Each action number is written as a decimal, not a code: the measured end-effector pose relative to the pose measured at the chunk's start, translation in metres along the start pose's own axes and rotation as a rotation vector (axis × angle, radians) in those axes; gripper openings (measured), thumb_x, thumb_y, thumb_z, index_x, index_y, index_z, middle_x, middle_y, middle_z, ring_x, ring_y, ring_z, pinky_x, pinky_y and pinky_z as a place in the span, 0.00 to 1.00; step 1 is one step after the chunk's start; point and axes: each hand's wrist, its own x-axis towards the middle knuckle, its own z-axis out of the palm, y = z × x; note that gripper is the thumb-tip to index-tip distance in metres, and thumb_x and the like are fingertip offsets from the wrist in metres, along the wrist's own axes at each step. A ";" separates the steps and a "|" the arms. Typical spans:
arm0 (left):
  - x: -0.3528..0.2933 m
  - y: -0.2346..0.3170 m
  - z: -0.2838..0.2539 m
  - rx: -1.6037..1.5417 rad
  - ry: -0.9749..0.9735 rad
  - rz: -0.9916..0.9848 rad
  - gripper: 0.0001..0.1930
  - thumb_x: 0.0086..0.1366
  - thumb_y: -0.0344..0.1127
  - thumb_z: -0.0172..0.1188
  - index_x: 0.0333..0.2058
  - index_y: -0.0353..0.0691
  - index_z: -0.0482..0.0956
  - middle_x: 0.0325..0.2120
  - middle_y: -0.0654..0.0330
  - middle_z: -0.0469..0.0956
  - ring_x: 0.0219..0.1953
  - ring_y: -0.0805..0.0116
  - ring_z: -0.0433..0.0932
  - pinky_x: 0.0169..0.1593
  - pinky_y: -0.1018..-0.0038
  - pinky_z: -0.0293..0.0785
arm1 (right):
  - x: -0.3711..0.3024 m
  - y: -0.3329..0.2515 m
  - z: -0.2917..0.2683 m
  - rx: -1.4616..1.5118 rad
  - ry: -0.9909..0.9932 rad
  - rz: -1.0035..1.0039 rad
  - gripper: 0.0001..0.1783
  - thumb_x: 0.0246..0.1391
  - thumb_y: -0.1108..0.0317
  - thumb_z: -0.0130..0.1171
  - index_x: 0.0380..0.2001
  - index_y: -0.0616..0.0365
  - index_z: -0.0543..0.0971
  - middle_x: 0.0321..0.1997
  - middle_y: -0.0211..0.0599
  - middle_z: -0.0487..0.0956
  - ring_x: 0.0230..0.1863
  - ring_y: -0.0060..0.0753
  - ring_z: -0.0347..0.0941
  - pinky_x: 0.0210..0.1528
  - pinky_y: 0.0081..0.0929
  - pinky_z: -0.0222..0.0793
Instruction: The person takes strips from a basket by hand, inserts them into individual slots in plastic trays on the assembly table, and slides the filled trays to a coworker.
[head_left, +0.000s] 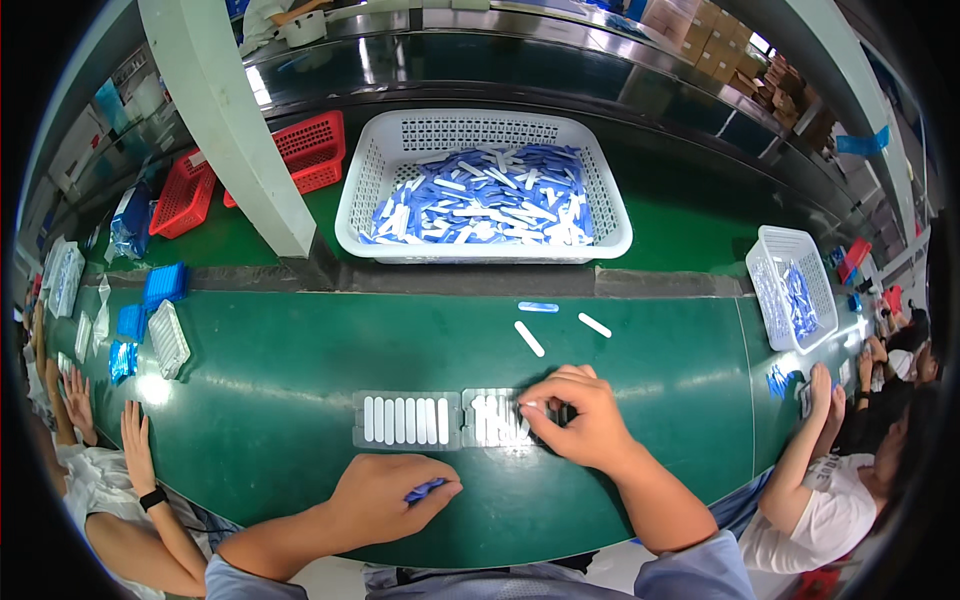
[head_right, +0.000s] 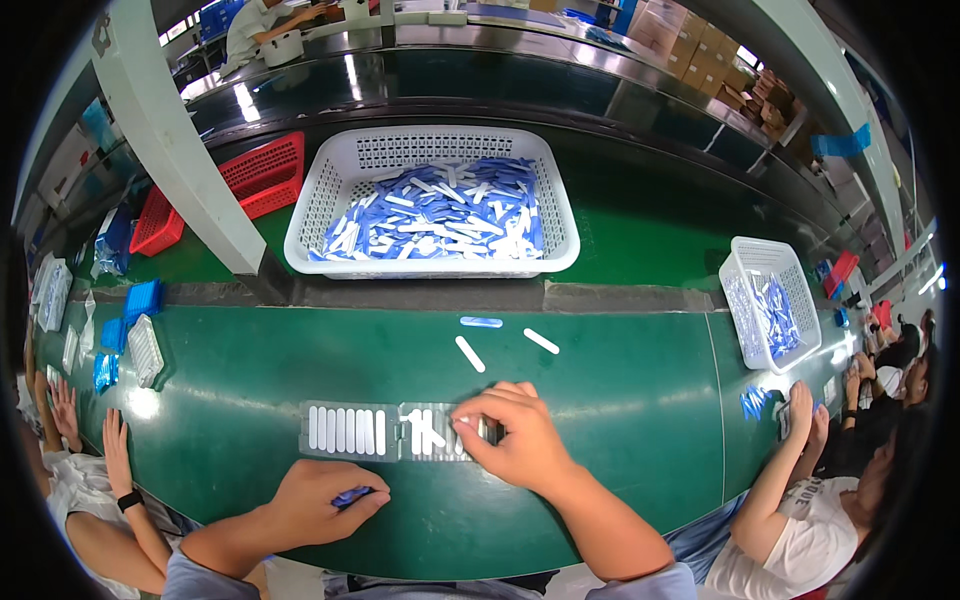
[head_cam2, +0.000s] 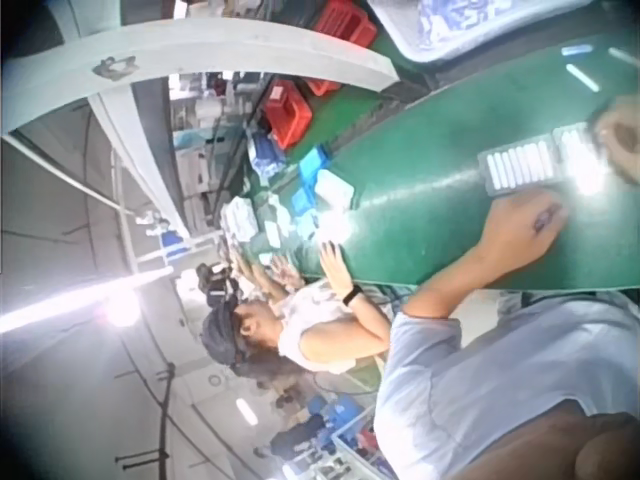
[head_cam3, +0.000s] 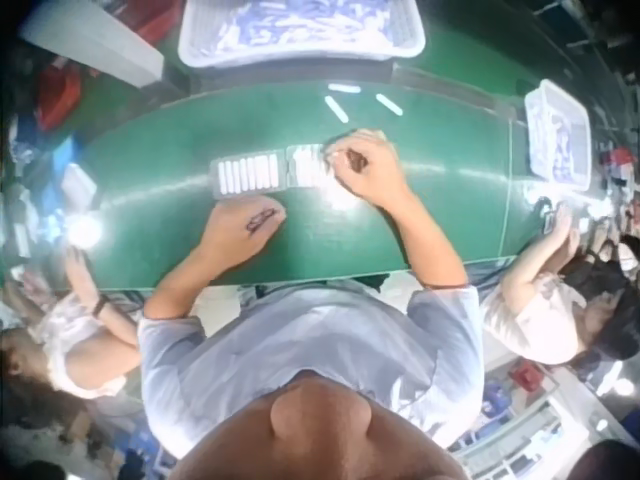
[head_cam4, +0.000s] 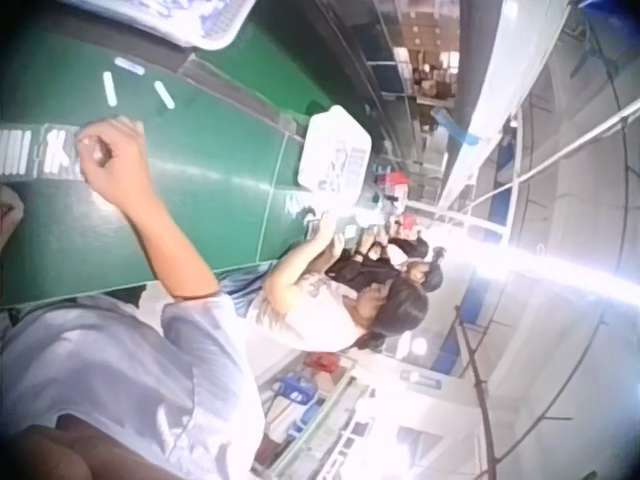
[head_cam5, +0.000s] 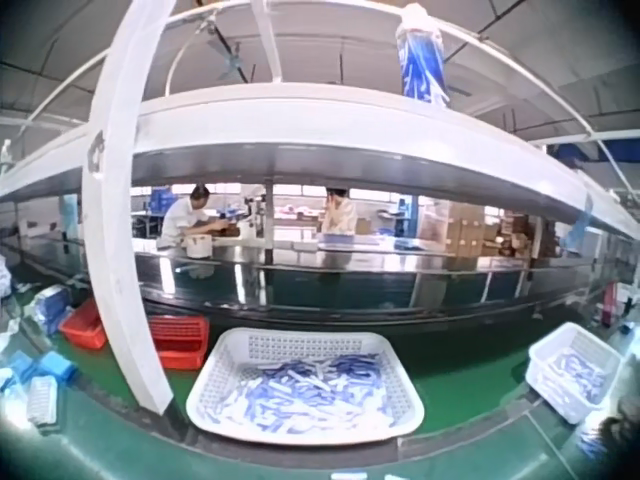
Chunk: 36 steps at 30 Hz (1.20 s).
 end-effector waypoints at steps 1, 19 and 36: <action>0.004 0.006 -0.003 0.003 -0.003 0.001 0.06 0.64 0.34 0.67 0.40 0.46 0.86 0.26 0.60 0.84 0.20 0.68 0.79 0.24 0.73 0.73 | 0.000 0.000 0.004 -0.089 0.019 -0.027 0.09 0.48 0.68 0.71 0.36 0.50 0.85 0.28 0.26 0.78 0.33 0.32 0.72 0.47 0.29 0.60; 0.108 -0.023 -0.014 0.491 -0.407 0.501 0.08 0.70 0.51 0.58 0.42 0.61 0.82 0.23 0.68 0.77 0.29 0.63 0.81 0.28 0.64 0.73 | -0.003 0.004 0.014 -0.297 0.167 -0.074 0.20 0.47 0.60 0.72 0.45 0.51 0.82 0.49 0.33 0.74 0.54 0.42 0.67 0.57 0.41 0.56; 0.076 0.003 -0.018 -0.700 -0.304 -0.366 0.20 0.71 0.33 0.61 0.61 0.46 0.75 0.27 0.66 0.74 0.26 0.76 0.71 0.25 0.75 0.64 | -0.002 -0.003 0.001 -0.120 0.093 -0.393 0.08 0.37 0.70 0.66 0.27 0.50 0.85 0.50 0.30 0.81 0.52 0.38 0.73 0.54 0.40 0.59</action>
